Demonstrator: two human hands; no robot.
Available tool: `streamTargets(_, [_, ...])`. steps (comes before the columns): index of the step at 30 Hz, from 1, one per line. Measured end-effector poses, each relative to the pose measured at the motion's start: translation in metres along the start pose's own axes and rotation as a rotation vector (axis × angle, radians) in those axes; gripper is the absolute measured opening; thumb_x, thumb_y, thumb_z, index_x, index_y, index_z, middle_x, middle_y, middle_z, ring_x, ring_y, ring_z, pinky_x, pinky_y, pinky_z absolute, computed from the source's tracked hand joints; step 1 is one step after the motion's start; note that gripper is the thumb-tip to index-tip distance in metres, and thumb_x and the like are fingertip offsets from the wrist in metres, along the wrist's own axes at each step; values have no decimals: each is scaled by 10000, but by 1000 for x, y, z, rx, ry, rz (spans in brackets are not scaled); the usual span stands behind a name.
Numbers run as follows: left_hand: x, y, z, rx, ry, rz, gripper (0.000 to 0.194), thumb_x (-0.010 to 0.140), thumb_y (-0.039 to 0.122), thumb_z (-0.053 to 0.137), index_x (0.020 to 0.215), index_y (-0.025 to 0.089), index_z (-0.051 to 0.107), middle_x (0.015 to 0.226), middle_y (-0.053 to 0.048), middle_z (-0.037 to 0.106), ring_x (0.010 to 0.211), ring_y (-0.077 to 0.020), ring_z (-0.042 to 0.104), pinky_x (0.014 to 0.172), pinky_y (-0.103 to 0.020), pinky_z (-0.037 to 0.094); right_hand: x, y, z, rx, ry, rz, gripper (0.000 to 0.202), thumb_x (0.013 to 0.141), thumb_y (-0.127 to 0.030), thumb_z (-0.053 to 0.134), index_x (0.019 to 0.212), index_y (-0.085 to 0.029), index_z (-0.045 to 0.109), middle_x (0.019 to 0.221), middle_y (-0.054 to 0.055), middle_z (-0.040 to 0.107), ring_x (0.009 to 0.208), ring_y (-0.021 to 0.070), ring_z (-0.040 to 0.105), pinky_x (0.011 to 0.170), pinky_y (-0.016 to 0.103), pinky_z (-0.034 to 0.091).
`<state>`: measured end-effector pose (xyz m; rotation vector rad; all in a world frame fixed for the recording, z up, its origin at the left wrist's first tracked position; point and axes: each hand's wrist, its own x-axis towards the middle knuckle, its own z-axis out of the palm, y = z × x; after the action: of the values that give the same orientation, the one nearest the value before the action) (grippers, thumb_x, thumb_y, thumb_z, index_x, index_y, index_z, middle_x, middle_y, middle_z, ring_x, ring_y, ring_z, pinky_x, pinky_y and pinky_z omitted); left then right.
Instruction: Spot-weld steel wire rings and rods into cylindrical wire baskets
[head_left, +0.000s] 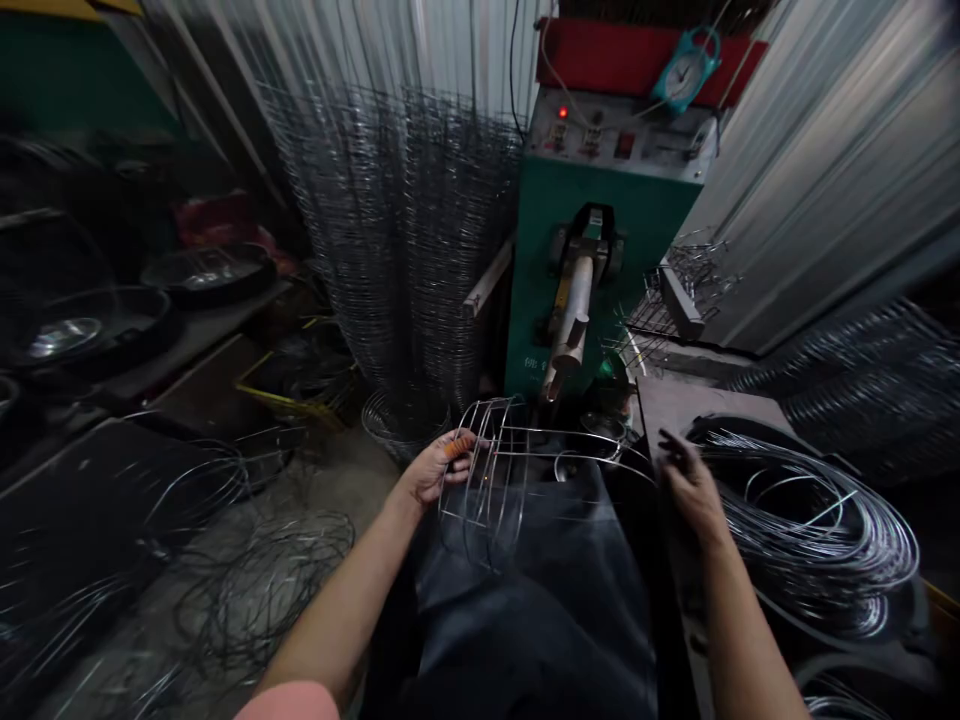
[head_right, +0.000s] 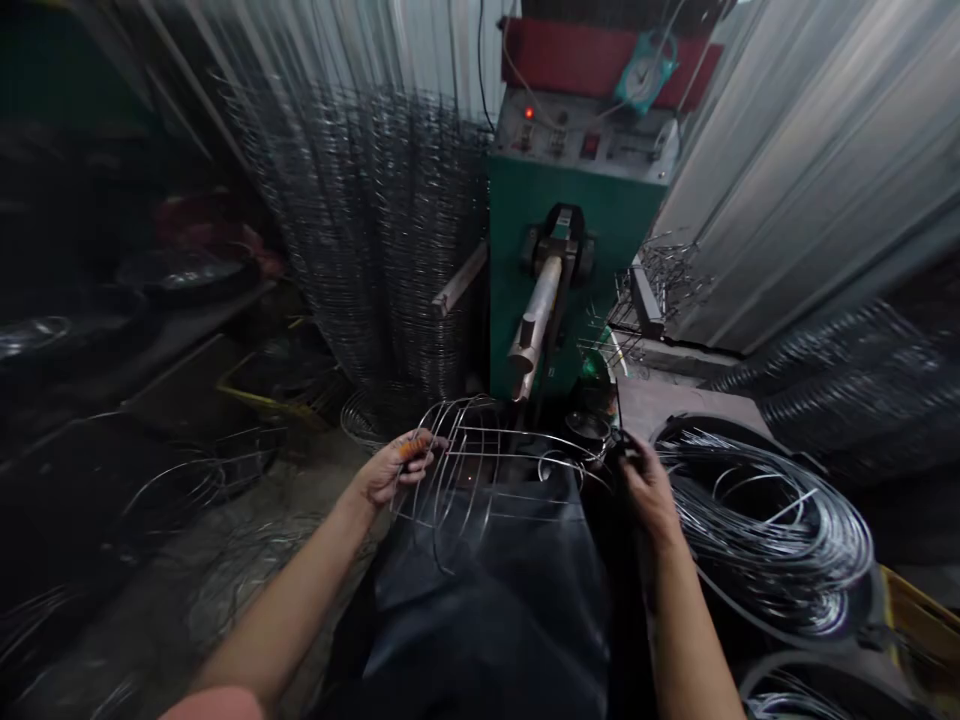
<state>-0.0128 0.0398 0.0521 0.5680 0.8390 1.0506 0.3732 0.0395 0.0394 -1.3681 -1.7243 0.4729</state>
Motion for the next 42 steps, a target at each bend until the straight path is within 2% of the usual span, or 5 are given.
streamTargets(8, [-20, -16, 12, -249, -70, -179, 144, 662, 197, 699, 737, 100, 624, 820, -133, 623, 429, -3, 295, 284, -76, 150, -82, 26, 69, -244, -431, -249, 556, 766, -229, 549, 1306, -307, 440, 1363, 98, 401, 1250, 300, 356, 964, 521, 393])
streamTargets(22, [-15, -49, 3, -461, -175, -519, 412, 920, 317, 293, 883, 52, 606, 898, -205, 629, 372, -15, 377, 261, -108, 233, -125, 1, 74, -514, -608, -467, 197, 838, -210, 517, 967, -232, 664, 1269, 99, 527, 1251, 272, 381, 914, 443, 422])
streamTargets(31, [37, -72, 5, -453, -455, -477, 809, 808, 654, 243, 1241, -13, 396, 1038, -306, 602, 968, -359, 602, 729, -488, 474, -135, -43, 61, -260, -300, -634, 265, 887, -210, 400, 1084, -233, 576, 665, 8, 622, 646, 150, 580, 798, 388, 469])
streamTargets(37, [28, -88, 9, -376, -163, -449, 797, 814, 640, 242, 1222, -30, 383, 919, -260, 645, 840, -309, 647, 693, -429, 491, -114, -63, 75, -121, 111, -439, 272, 870, -143, 401, 1068, -203, 577, 771, 56, 674, 637, 167, 631, 605, 289, 520])
streamTargets(42, [-8, -89, 5, -233, 222, -331, 664, 834, 568, 330, 1227, 33, 358, 859, -200, 643, 722, -259, 647, 604, -378, 500, -88, -56, 86, -157, 172, -214, 226, 884, -222, 422, 1019, -209, 604, 852, 61, 694, 729, 179, 670, 665, 274, 545])
